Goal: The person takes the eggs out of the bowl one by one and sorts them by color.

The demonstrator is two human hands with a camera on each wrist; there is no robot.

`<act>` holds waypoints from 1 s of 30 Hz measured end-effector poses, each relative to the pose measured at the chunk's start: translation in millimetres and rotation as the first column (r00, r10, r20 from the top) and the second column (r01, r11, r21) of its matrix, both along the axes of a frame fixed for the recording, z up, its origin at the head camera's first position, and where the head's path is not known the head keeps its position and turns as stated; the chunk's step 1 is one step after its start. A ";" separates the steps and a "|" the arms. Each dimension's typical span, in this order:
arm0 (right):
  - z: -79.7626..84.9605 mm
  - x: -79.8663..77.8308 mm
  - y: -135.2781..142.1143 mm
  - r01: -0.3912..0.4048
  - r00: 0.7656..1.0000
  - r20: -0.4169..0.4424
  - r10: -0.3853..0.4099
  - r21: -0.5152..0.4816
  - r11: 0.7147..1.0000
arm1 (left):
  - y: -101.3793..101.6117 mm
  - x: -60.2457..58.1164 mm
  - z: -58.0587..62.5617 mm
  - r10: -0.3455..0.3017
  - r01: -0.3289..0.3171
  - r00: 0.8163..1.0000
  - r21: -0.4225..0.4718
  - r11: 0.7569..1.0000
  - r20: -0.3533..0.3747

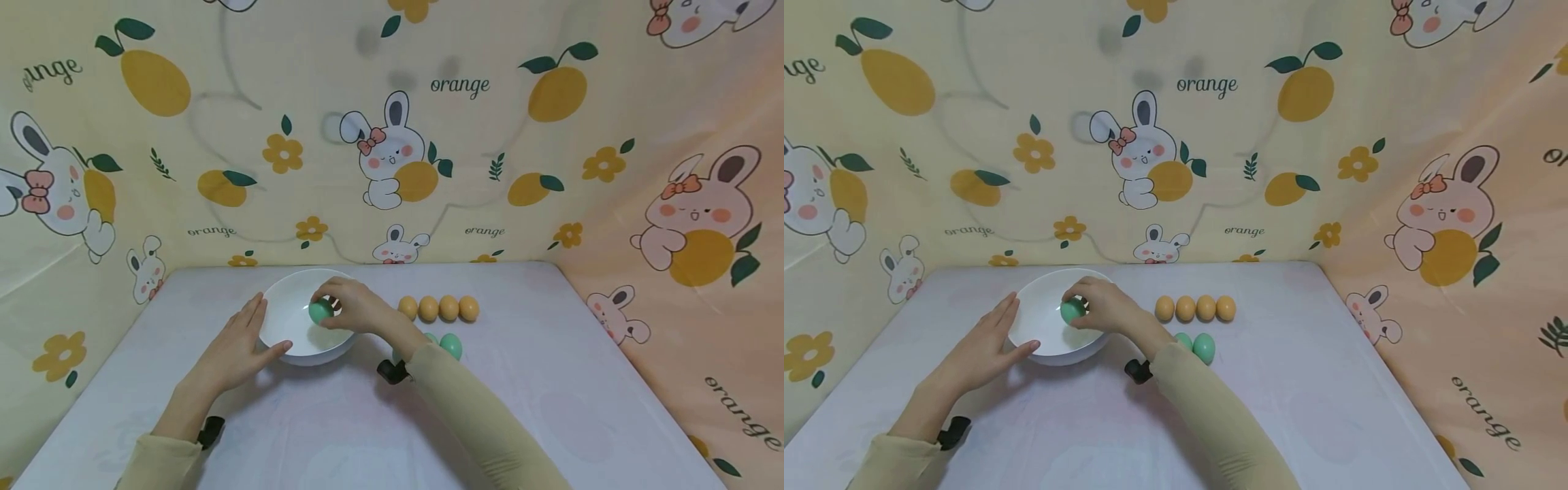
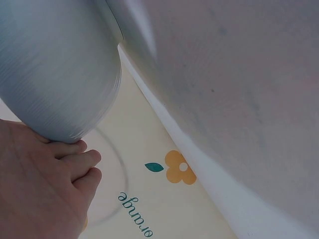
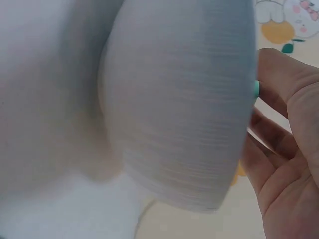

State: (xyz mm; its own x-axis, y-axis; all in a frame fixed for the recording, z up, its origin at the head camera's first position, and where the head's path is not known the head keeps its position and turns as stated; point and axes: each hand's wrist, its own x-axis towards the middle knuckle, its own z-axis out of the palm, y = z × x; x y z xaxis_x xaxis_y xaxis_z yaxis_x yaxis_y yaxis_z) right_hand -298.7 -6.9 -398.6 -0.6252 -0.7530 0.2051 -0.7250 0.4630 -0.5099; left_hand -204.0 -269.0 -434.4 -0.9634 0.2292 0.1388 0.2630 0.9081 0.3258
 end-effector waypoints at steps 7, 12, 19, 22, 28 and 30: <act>10.8 10.7 6.7 -0.007 0.999 -0.036 0.003 -0.099 0.995 | 0.5 -0.4 0.7 0.007 -0.007 1.000 -0.004 1.000 0.007; 20.7 20.7 15.6 0.011 0.998 -0.065 -0.022 -0.163 0.987 | 1.7 0.2 1.7 0.012 -0.012 1.000 0.000 1.000 0.016; 30.0 32.1 35.3 0.018 0.990 -0.134 -0.054 -0.261 0.965 | 2.7 0.6 2.6 0.014 -0.014 1.000 0.003 1.000 0.017; 31.5 35.3 45.7 0.012 0.987 -0.148 -0.060 -0.310 0.951 | 2.6 0.6 2.2 0.012 -0.012 1.000 0.003 1.000 0.017; 34.3 39.4 68.7 0.042 0.982 -0.157 -0.107 -0.370 0.928 | 2.1 1.3 2.1 0.004 -0.004 1.000 0.012 1.000 0.005; 36.1 40.5 77.1 0.071 0.978 -0.155 -0.137 -0.374 0.925 | 1.8 1.4 2.1 0.000 0.000 1.000 0.012 1.000 0.004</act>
State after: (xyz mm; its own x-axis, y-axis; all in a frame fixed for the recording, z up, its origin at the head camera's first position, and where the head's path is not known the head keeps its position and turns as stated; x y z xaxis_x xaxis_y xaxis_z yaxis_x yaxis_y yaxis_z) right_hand -258.2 70.2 -362.5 -0.6248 -0.5378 0.5661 -0.7760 0.3468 -0.5269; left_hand -202.7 -267.2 -432.3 -0.9640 0.2272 0.1378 0.2614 0.9042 0.3377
